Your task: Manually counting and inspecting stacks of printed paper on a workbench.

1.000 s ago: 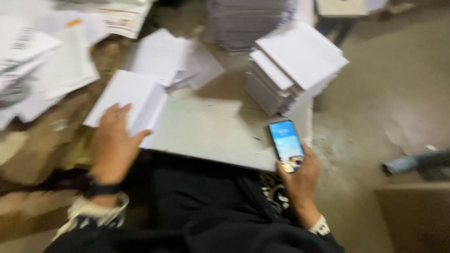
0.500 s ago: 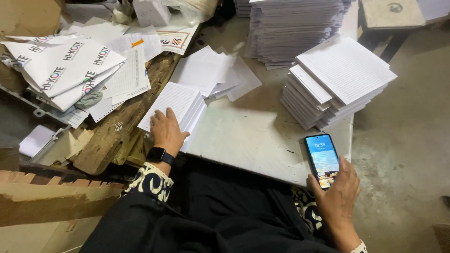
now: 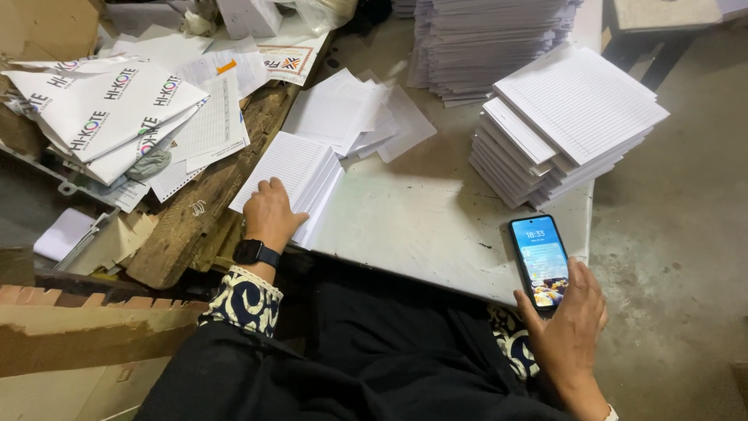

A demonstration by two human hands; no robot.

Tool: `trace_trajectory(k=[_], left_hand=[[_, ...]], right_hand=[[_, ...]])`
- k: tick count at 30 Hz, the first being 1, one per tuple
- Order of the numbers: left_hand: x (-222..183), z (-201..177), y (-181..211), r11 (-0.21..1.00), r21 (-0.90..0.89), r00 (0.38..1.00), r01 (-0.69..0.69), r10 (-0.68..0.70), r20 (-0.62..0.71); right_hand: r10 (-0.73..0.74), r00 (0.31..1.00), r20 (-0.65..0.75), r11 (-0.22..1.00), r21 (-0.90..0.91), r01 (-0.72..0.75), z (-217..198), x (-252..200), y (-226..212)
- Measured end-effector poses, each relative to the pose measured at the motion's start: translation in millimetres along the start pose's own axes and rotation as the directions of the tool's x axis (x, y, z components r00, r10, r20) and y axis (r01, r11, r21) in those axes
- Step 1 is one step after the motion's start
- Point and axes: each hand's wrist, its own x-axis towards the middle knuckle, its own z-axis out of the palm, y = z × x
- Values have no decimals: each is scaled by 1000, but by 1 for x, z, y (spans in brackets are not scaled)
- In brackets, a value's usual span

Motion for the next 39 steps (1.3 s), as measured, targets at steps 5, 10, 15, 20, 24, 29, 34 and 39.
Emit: trace_trajectory(k=[5,10,15,20,24,29,34,39], left_hand=[[2,0,-3,999,-32,1000,-11,12,22],[2,-3,-5,990,-137,999,-21,25,27],[1,-6,-4,987,-161,998,-7,17,63],[0,-12,-4,985,-174,995,2,15,94],[2,-10,-4,977,-212,995,13,7,95],[1,-9,-4,980,-200,996,5,12,85],[-1,-13,-3,977,-215,997,-5,21,70],[-6,7,2,961,273,944,-56,140,-300]], right_hand=[[-32,999,-30,999,3,32,-6,-2,-2],[-77,996,-55,997,-12,76,-5,-2,-5],[-18,1000,10,999,31,18,-9,-2,-13],[-66,997,-49,998,20,67,-6,-3,-9],[-62,997,-37,998,29,63,-9,-3,-11],[-54,998,-17,998,42,55,-10,-4,-13],[-72,997,-28,996,54,73,-11,-4,-13],[-178,980,-89,983,33,182,-18,-4,-21]])
